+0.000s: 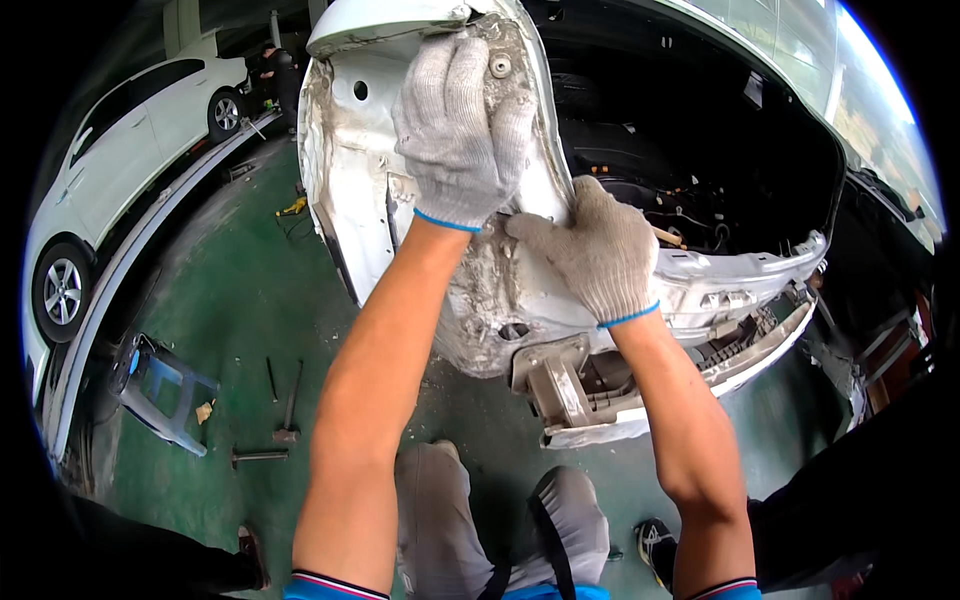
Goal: The person aligns and fits a white car hood onto the front of a vehicle, then retrieves locking pliers from a toolbox to secure the hood. They adjust the pliers and apply them to the hood edge while other people work nearby.
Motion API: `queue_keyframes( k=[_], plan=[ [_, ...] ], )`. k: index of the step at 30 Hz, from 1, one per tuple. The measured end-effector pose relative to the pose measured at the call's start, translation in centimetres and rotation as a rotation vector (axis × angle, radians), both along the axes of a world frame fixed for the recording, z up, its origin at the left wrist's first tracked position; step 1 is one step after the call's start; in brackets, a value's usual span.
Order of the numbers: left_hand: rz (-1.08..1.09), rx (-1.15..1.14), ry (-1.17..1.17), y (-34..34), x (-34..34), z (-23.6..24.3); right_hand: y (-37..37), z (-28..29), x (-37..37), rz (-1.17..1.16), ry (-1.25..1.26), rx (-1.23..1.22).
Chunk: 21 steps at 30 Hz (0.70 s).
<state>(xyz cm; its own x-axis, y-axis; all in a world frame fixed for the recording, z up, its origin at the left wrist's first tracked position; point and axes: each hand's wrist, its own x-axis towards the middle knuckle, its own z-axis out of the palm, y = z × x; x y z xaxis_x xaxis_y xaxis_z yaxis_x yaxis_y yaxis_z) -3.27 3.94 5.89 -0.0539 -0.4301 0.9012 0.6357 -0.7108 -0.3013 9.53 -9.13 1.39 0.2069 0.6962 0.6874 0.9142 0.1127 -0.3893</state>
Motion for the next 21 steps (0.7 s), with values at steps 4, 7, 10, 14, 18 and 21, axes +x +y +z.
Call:
queue_keyframes(
  k=[4,7,10,14,18,21],
  plan=[
    [-0.004,-0.041,0.012,-0.3,0.1,-0.6,-0.1,-0.5,0.1,-0.009,-0.011,0.012],
    [0.073,-0.062,0.024,0.3,-0.2,-0.5,0.0,-0.4,0.2,0.025,0.032,-0.003],
    [0.043,-0.068,0.045,-0.9,0.1,-0.4,-0.2,0.0,0.3,0.002,0.062,-0.043],
    [-0.174,-0.053,-0.013,-1.1,-0.3,0.0,-0.1,0.1,0.1,0.018,0.029,-0.04],
    [0.036,-0.018,0.15,1.8,-3.4,-1.3,0.0,-0.5,0.9,0.061,0.125,-0.017],
    [-0.019,-0.182,0.036,2.9,-5.6,-3.2,-0.3,0.1,0.0,0.038,0.136,-0.057]
  ],
)
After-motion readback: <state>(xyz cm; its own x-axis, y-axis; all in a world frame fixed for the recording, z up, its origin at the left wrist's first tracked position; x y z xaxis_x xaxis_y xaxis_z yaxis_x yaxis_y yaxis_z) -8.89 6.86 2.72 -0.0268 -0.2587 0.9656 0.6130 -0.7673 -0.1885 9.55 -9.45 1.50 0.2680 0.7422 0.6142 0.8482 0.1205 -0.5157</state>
